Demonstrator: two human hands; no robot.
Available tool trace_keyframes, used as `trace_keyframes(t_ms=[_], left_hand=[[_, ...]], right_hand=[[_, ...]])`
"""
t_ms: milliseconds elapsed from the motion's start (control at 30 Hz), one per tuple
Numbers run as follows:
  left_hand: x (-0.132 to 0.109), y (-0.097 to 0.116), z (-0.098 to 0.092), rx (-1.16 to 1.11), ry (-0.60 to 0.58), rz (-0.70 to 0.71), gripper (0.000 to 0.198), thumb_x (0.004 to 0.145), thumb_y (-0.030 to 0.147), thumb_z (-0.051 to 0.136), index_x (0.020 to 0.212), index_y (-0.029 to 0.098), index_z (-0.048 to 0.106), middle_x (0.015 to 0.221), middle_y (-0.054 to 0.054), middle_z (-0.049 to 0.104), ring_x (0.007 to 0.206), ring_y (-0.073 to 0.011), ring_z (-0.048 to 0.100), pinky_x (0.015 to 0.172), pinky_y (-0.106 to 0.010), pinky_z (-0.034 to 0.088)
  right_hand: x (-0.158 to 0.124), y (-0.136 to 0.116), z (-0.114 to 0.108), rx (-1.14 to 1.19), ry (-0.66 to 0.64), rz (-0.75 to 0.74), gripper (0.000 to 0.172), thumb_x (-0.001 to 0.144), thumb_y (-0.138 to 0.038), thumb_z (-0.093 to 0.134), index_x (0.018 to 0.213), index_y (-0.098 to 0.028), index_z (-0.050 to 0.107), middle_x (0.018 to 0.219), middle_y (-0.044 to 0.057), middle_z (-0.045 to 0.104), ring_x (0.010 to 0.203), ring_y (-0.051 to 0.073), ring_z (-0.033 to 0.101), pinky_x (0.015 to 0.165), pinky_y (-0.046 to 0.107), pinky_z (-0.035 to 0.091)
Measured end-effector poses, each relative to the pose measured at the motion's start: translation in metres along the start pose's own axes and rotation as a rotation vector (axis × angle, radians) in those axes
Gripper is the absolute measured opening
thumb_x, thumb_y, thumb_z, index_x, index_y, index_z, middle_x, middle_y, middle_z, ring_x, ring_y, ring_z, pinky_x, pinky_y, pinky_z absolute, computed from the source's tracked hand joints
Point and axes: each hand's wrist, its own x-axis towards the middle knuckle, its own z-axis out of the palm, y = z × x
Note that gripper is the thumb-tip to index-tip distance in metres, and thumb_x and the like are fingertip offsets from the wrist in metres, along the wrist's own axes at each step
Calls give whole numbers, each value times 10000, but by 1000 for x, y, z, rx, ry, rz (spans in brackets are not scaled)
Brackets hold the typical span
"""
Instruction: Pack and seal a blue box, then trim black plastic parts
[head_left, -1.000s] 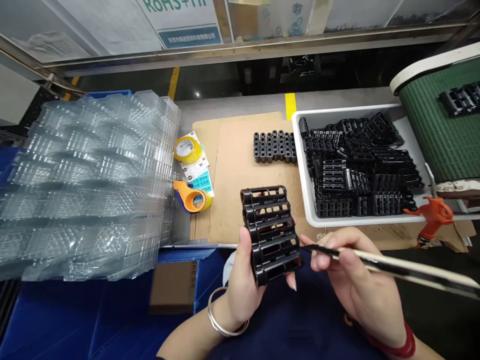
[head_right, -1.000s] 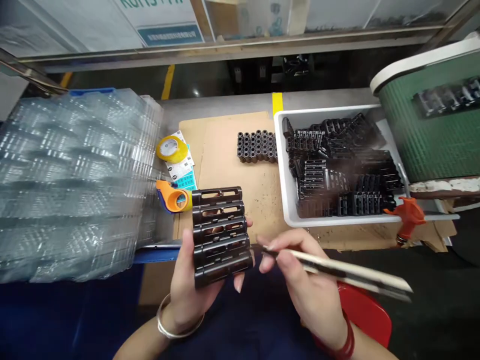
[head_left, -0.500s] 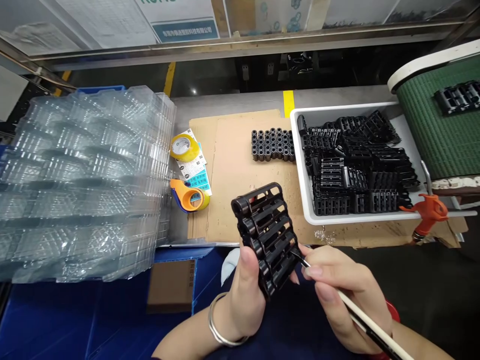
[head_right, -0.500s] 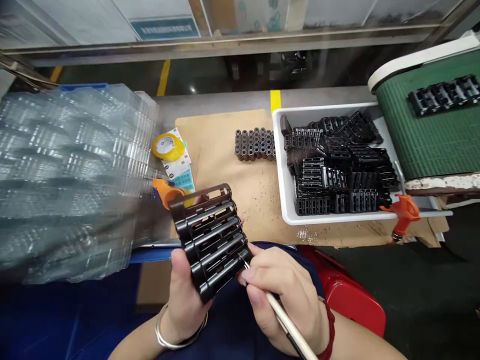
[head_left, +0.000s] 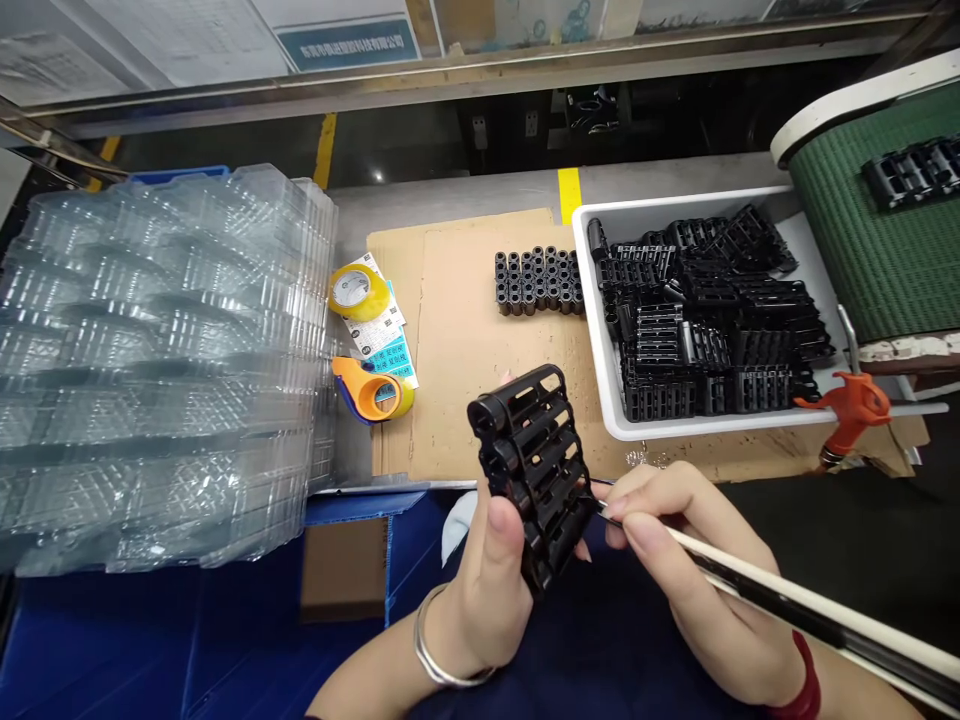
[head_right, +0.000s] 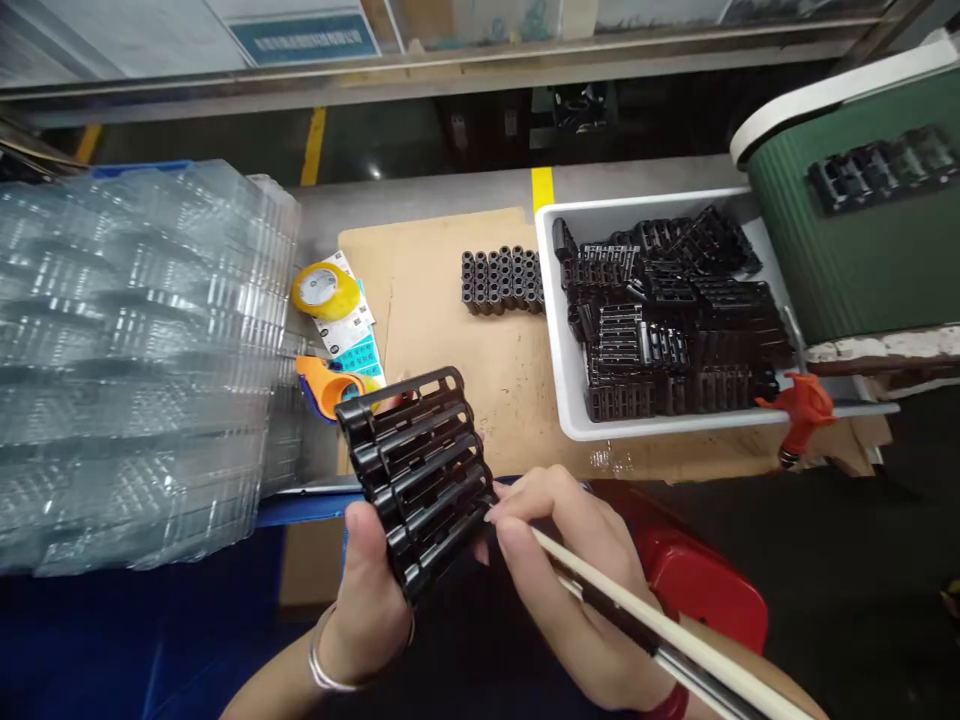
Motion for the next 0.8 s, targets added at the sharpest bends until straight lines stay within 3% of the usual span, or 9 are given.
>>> trace_keyframes(t_ms=[300,600,800], left_hand=[[8,13,6,-150,8,-25,742,893,778,332,797,176,757,886,-122,747,1125,-338,651,1014,-449,519],[7,9,6,-206,-32,-41,769,903,772,292,767,191,778,904,-120,759,1147,-329,642,1020,-445,524],[10,13,12,-204,79,-30,715,866,788,388,719,203,772,875,-106,764,1164,-339,631,1045,-461,511]], right_hand=[[-2,6,4,58,19,-130,270,953,-59,490,1138,-233,580,874,2,668,831,140,671,1023,368,542],[-3,9,5,12,43,-169,346,900,-13,519,1150,-237,604,869,12,670,817,179,695,960,448,590],[-4,12,6,53,-2,-219,471,875,38,508,1245,-243,586,935,39,655,871,200,676,958,513,582]])
